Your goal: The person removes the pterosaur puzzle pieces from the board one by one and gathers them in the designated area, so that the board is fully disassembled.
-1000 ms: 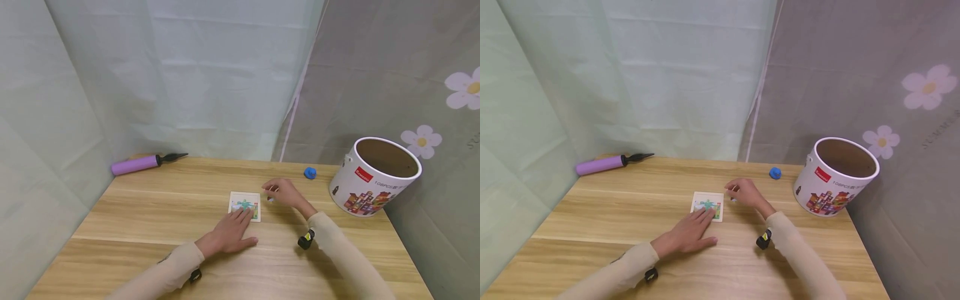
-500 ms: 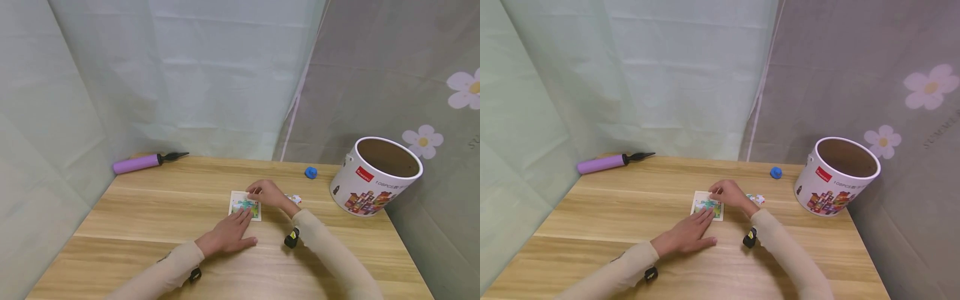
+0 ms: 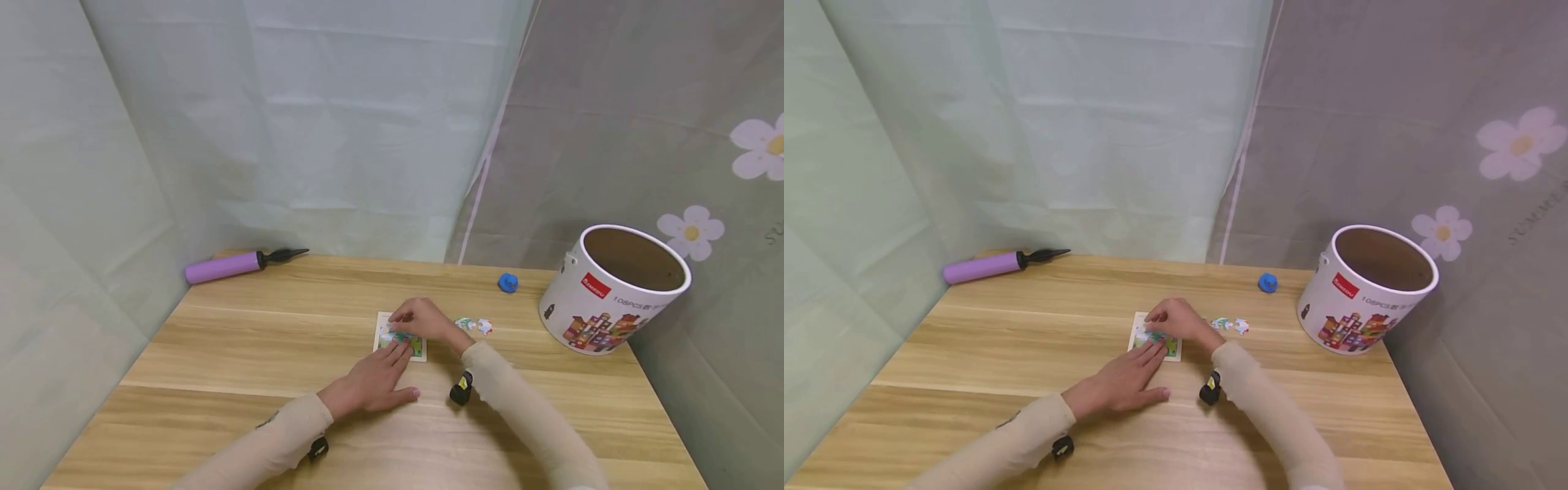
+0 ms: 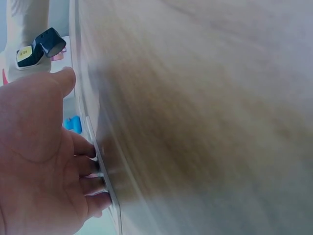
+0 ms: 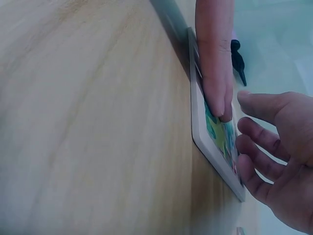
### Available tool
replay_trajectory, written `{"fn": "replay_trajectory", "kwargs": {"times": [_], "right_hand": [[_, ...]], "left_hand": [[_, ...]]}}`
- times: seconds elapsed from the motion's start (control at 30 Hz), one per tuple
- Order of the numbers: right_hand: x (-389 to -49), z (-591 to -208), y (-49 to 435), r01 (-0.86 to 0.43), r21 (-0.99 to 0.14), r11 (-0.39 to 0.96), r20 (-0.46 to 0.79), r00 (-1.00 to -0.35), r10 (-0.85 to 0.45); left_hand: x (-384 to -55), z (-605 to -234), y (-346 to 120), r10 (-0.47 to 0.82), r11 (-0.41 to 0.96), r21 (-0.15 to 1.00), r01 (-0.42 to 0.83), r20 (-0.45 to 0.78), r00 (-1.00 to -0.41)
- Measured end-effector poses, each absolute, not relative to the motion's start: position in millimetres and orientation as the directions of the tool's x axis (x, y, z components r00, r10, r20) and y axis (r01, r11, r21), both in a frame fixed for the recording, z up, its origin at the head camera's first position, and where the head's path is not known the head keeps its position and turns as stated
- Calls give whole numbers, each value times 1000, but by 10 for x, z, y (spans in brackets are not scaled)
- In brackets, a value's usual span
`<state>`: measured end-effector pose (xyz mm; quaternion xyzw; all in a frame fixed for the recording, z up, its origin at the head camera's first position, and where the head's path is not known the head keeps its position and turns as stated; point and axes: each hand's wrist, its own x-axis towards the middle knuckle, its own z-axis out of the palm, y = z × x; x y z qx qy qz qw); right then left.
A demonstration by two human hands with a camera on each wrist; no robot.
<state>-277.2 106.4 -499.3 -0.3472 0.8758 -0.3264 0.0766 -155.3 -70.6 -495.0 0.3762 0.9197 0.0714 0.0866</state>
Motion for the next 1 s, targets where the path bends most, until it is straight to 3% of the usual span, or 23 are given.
{"fn": "replay_trajectory", "kwargs": {"times": [0.63,1.0], "right_hand": [[-2734,-5072,874,-551,-574,606,86,-777,-624],[-2678,-5071,837,-469,-637,612,37,-812,-583]], "left_hand": [[-1580,-4982,-708,713,700,140,700,-96,-694],[-1588,-4985,-713,710,704,163,692,-114,-695]]}}
